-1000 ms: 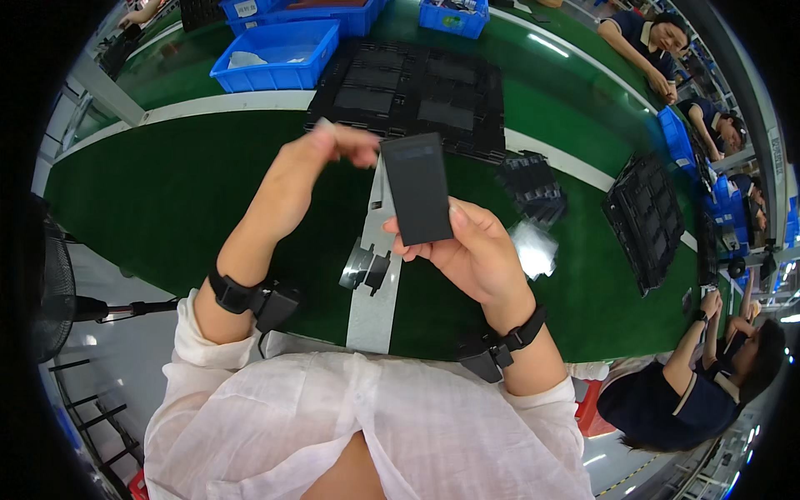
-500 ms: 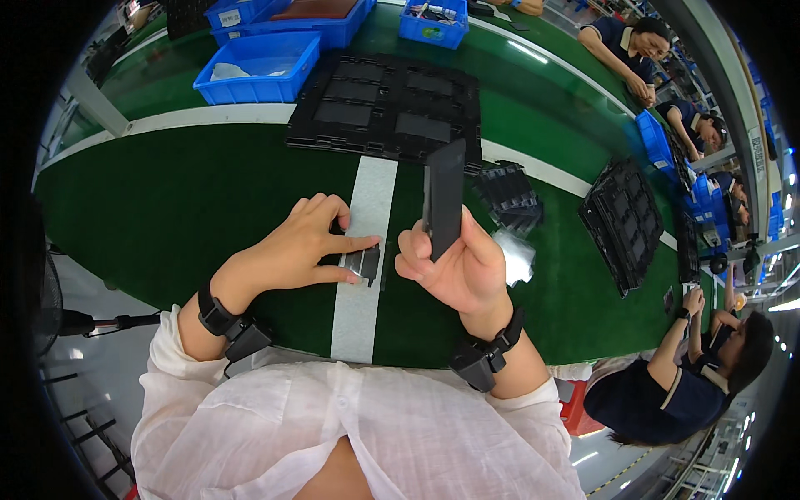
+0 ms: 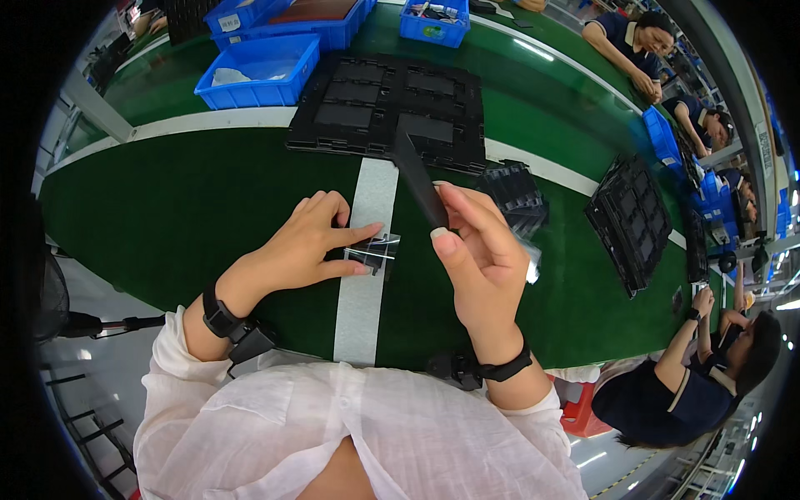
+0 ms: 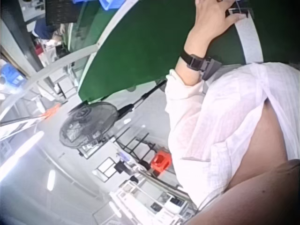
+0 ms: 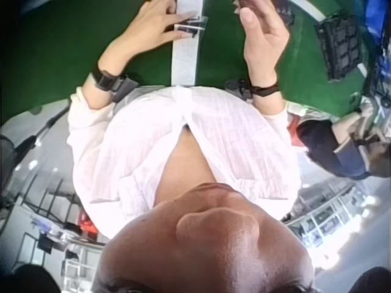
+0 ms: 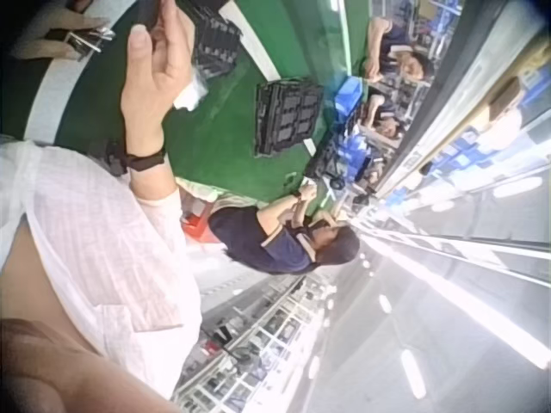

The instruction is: Manually assemble small plastic components and apply adhesive strips in a manufacturing setting.

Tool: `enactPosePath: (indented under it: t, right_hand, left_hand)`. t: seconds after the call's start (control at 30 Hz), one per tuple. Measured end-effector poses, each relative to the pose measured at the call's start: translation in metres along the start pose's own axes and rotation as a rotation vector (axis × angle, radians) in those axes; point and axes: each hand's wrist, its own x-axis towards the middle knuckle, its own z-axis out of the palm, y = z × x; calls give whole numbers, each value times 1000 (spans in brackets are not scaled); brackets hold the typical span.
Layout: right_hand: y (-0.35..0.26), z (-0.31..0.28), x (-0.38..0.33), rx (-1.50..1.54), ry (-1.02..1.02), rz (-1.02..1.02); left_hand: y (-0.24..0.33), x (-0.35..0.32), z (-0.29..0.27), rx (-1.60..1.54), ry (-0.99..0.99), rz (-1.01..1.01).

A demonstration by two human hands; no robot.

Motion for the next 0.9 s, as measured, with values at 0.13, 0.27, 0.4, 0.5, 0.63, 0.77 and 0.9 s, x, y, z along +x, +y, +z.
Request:
enactPosePath:
  t: [0.13, 0.27, 0.4, 0.5, 0.63, 0.77, 0.9]
  right_hand:
    - [-2, -6, 1, -250, 5, -191]
    - [-8, -14, 12, -702, 17, -535]
    - [-16, -12, 18, -957, -6, -678]
    - [-17, -12, 24, -1030, -39, -709]
    - [-7, -21, 53, -1089, -130, -629]
    - [29, -49, 106, -1061, -210, -174]
    - [67, -66, 149, -1137, -311, -26]
  left_hand:
    - [-4, 9, 1, -137, 51, -16]
    - [-4, 22, 3, -297, 131, -65]
    - [-6, 24, 7, -64, 104, -9]
    - [-5, 24, 7, 54, 40, 10]
    - [-12, 21, 12, 42, 66, 39]
    - [-12, 21, 14, 19, 144, 39]
    - [-15, 22, 17, 29, 134, 22]
